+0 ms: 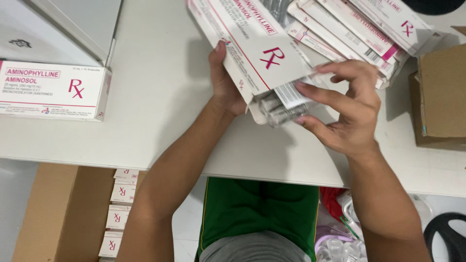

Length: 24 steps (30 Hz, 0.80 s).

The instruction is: The person unpacks a box of Aminophylline ampoules, removes them from plastic trays, and places them into a new cardboard box. They also fold and place the product packaging into the box alongside the ampoules.

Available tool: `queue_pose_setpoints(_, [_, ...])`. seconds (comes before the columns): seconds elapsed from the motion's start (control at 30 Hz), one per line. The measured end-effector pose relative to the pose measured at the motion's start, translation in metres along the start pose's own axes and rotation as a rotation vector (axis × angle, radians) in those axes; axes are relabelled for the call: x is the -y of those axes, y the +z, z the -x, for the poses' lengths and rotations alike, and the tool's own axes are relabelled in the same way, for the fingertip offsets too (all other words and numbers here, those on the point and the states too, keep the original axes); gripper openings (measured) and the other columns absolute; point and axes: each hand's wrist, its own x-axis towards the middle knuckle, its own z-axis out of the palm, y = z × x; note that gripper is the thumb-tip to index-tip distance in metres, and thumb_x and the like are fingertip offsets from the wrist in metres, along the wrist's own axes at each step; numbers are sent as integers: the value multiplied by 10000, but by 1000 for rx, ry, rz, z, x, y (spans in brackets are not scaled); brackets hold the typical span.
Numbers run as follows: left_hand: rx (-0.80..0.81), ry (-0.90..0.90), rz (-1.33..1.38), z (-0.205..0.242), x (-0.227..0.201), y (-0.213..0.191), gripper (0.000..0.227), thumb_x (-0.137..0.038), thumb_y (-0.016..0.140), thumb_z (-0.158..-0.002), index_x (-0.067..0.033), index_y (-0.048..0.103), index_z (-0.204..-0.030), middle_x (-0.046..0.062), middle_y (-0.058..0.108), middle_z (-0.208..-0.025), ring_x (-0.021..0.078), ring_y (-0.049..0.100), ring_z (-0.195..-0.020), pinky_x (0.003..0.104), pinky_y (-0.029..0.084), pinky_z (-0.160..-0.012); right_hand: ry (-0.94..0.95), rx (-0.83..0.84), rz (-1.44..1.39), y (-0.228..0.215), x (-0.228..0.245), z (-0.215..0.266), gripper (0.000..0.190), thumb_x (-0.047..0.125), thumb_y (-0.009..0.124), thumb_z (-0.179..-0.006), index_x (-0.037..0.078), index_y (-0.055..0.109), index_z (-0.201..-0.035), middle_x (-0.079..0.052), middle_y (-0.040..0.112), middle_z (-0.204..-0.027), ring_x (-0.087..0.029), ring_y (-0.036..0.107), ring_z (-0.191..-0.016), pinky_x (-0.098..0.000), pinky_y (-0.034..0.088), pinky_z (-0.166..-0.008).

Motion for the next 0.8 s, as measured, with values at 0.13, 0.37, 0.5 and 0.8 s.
queue_pose_setpoints(0.13, [49,-23,16,0,1,2,908,-647,533,-986,-1,353,-1599,262,536,-1464,360,619,-1291,497,547,-1082,8,1,14,0,3,-2,448,377,744,-792,68,795,-1113,-180,603,-1153,-309,475,-1076,-423,448,-893])
queue_pose_setpoints(0.37, [100,-116,29,3,7,9,925,-642,560,-945,-15,343,-1590,242,532,-1499,354,610,-1314,518,546,-1112,78,-117,-60,10,-4,12,248,283,834,-877,50,825,-961,-112,627,-1071,-238,516,-1069,-379,469,-884])
queue_pose_setpoints(0.5, [127,-159,43,2,10,8,919,-633,576,-942,-26,353,-1596,225,531,-1452,336,602,-1306,512,540,-1120,163,-183,-163,16,-10,19,317,286,862,-941,12,727,-1024,-159,463,-1314,-268,502,-1235,-329,482,-906])
queue_pose_setpoints(0.8, [56,-56,-110,6,9,10,911,-677,537,-1004,12,363,-1574,272,555,-1434,333,609,-1270,468,537,-1074,204,-83,-592,16,-5,11,730,443,824,-869,51,448,-1357,-118,500,-1365,-238,525,-1352,-372,499,-1157])
